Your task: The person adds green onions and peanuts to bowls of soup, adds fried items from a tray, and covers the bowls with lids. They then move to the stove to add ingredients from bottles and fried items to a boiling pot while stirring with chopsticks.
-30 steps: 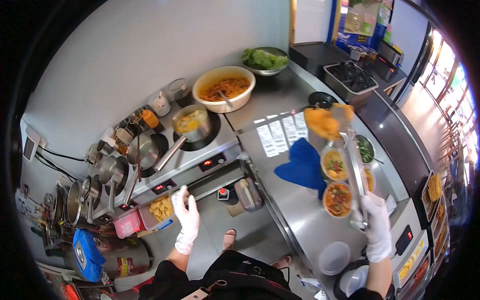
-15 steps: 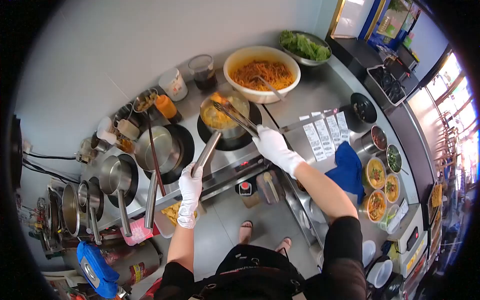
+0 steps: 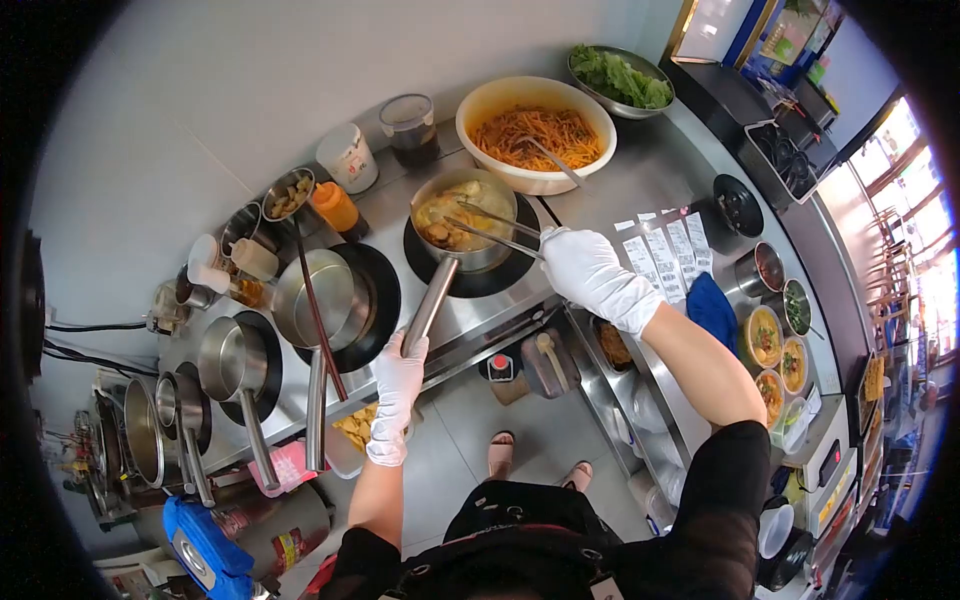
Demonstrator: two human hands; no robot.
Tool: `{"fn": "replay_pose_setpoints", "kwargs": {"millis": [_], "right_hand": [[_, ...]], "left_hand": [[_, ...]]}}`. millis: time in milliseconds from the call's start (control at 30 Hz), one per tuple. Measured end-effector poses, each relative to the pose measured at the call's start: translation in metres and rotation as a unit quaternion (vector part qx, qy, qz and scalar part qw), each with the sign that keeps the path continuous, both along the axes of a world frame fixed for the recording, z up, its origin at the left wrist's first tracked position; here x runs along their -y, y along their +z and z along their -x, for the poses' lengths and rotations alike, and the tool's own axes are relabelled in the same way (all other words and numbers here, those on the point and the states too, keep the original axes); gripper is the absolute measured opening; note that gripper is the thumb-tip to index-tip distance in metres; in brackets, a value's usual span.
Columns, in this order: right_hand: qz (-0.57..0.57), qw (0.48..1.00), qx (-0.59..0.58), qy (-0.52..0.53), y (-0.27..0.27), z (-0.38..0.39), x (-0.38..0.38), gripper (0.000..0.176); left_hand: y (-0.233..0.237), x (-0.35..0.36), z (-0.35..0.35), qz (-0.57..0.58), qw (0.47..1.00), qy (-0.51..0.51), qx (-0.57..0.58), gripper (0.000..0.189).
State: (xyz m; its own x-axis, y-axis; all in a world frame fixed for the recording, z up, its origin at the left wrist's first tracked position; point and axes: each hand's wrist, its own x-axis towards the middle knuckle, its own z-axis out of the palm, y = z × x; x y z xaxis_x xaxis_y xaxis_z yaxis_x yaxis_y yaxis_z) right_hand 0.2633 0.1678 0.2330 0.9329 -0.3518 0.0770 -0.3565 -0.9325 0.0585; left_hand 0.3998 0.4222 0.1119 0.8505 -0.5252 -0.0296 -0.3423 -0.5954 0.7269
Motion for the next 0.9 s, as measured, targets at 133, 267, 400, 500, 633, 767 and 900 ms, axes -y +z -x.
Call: {"fn": "replay_pose_setpoints", "kwargs": {"millis": [133, 267, 400, 500, 633, 767, 900], "right_hand": [[-0.084, 0.995, -0.021, -0.041, -0.04, -0.02, 0.005, 0.016], [-0.028, 0.998, 0.016, -0.05, -0.077, -0.035, 0.005, 0.014], [-0.069, 0.994, 0.008, -0.082, -0.068, -0.028, 0.007, 0.016], [-0.143, 0.984, 0.019, -0.099, -0.037, -0.002, 0.001, 0.023], [-0.271, 0.945, 0.018, -0.181, -0.024, 0.034, 0.011, 0.031], [-0.612, 0.737, 0.141, -0.248, -0.013, 0.098, 0.022, 0.021], [-0.662, 0.664, 0.266, -0.225, 0.011, 0.214, 0.001, 0.022]], "left_hand": [[-0.009, 0.002, 0.003, 0.018, 0.999, 0.003, -0.044, 0.048], [-0.022, 0.006, 0.017, 0.064, 0.997, 0.019, -0.041, 0.046], [-0.024, 0.012, 0.029, 0.077, 0.997, 0.008, -0.006, 0.034], [-0.021, 0.007, 0.034, 0.065, 0.998, 0.0, 0.002, 0.038], [-0.023, 0.006, 0.029, 0.063, 0.998, 0.0, 0.006, 0.038], [-0.018, 0.008, 0.036, 0.076, 0.996, -0.03, 0.028, 0.029], [-0.034, 0.001, 0.026, 0.089, 0.995, -0.026, -0.027, 0.039]]}}
